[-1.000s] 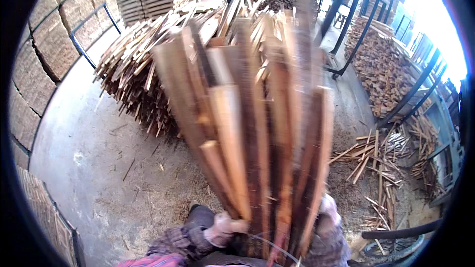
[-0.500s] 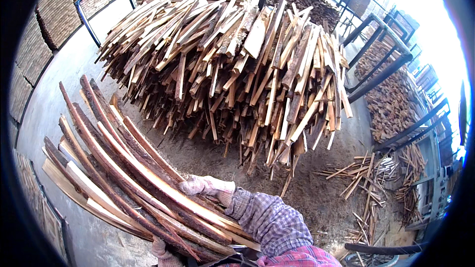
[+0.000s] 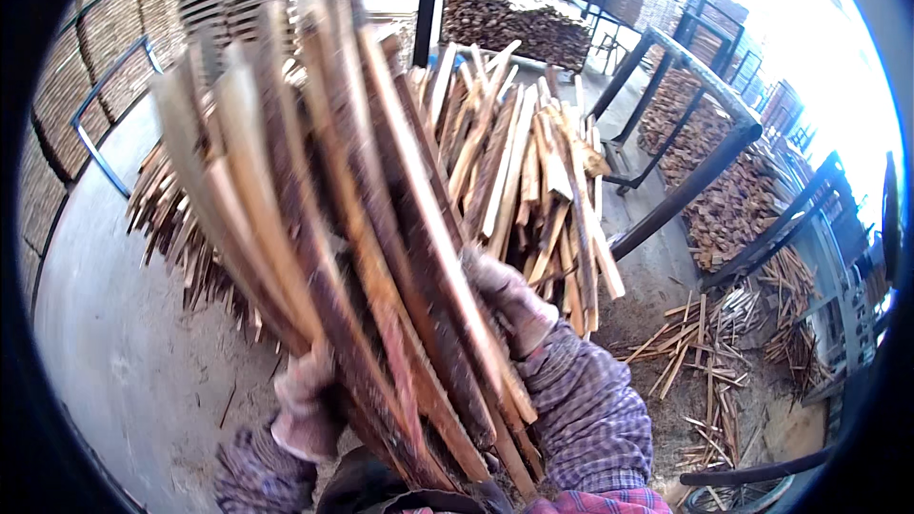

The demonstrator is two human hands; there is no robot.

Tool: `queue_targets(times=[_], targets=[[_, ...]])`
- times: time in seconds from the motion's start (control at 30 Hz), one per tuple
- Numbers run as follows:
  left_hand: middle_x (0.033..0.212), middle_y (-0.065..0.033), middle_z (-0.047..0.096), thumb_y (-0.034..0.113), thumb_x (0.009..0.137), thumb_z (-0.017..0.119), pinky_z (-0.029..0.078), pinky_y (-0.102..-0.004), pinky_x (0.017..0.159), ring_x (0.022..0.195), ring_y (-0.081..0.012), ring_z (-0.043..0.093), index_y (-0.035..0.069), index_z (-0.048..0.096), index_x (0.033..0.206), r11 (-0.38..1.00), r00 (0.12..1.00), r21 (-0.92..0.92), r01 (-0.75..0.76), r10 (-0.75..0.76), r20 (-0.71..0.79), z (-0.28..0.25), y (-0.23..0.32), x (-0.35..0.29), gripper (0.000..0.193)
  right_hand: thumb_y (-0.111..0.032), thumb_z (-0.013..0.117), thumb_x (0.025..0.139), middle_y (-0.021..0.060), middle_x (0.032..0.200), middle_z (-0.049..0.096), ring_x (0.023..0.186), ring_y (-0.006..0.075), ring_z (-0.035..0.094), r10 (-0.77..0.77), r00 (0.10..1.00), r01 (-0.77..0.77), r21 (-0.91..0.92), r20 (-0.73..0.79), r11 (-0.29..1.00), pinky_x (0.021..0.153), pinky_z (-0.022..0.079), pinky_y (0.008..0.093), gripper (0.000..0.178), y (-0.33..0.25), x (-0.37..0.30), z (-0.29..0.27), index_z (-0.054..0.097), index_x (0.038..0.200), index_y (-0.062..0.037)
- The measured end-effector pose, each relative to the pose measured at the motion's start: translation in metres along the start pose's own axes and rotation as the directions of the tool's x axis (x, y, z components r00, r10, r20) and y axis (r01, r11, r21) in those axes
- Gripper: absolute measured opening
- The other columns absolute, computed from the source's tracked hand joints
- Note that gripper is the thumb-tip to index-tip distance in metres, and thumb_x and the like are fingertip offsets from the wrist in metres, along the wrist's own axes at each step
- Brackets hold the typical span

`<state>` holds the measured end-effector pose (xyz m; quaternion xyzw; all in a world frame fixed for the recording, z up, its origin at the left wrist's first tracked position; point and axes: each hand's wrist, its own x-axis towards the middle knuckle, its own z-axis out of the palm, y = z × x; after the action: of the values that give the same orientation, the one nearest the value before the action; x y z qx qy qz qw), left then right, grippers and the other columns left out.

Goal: The person gathers thin wooden planks from a pile on the ground and stacks them neatly. They then use a pitchfork to move and arrange the wood pieces into a larger pile.

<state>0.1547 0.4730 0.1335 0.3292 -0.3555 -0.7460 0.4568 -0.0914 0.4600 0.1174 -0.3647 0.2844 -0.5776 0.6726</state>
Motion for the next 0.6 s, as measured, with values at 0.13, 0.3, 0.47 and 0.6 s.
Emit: queue_targets(times=[0.13,0.3,0.47,0.6], targets=[[0.116,-0.0089,0.055,0.03,0.084,0.054,0.039,-0.0332,0.096,0.108,-0.0196,0.051,0.002,0.052,0.116,0.987,0.922,-0.042,0.155,-0.129,0.364,0.089,0.041,0.121,0.043,-0.051,0.051,0.081,0.0151,0.118,0.053,0.102,0.0195,0.055,-0.213,0.896,0.046,-0.396,-0.39,0.917,0.089,0.043,0.0315,0.066,-0.089,0.033,-0.057,0.043,0.126,-0.0033],[0.116,-0.0126,0.052,0.034,0.081,0.058,0.041,-0.0314,0.093,0.1,-0.021,0.054,0.002,0.04,0.125,0.957,0.951,0.252,-0.143,0.063,0.302,0.147,0.002,0.327,0.058,-0.062,0.044,0.078,0.0176,0.125,0.047,0.109,0.0222,0.051,-0.377,0.705,-0.469,-0.794,-0.6,0.387,0.094,0.039,0.0329,0.079,-0.154,0.137,-0.167,0.036,0.131,-0.0042],[0.134,-0.0274,0.031,0.059,0.072,0.058,0.035,-0.0382,0.1,0.12,-0.0339,0.039,0.008,0.009,0.139,0.623,0.998,0.782,0.007,-0.053,0.034,0.17,-0.026,0.45,0.098,-0.078,0.033,0.069,0.0228,0.131,0.039,0.12,0.0295,0.042,-0.264,0.685,-0.709,-0.704,-0.679,-0.028,0.1,0.032,0.0353,0.099,-0.182,0.193,-0.218,0.026,0.136,-0.0048],[0.136,-0.0258,0.028,0.066,0.065,0.06,0.041,-0.0405,0.091,0.114,-0.0363,0.043,0.011,0.008,0.14,0.374,0.997,0.925,0.063,-0.067,-0.04,0.172,-0.07,0.464,0.107,-0.064,0.045,0.077,0.0165,0.131,0.041,0.12,0.0307,0.041,-0.297,0.618,-0.737,-0.668,-0.728,0.105,0.097,0.033,0.0338,0.077,-0.185,0.177,-0.224,0.038,0.131,-0.0098]])
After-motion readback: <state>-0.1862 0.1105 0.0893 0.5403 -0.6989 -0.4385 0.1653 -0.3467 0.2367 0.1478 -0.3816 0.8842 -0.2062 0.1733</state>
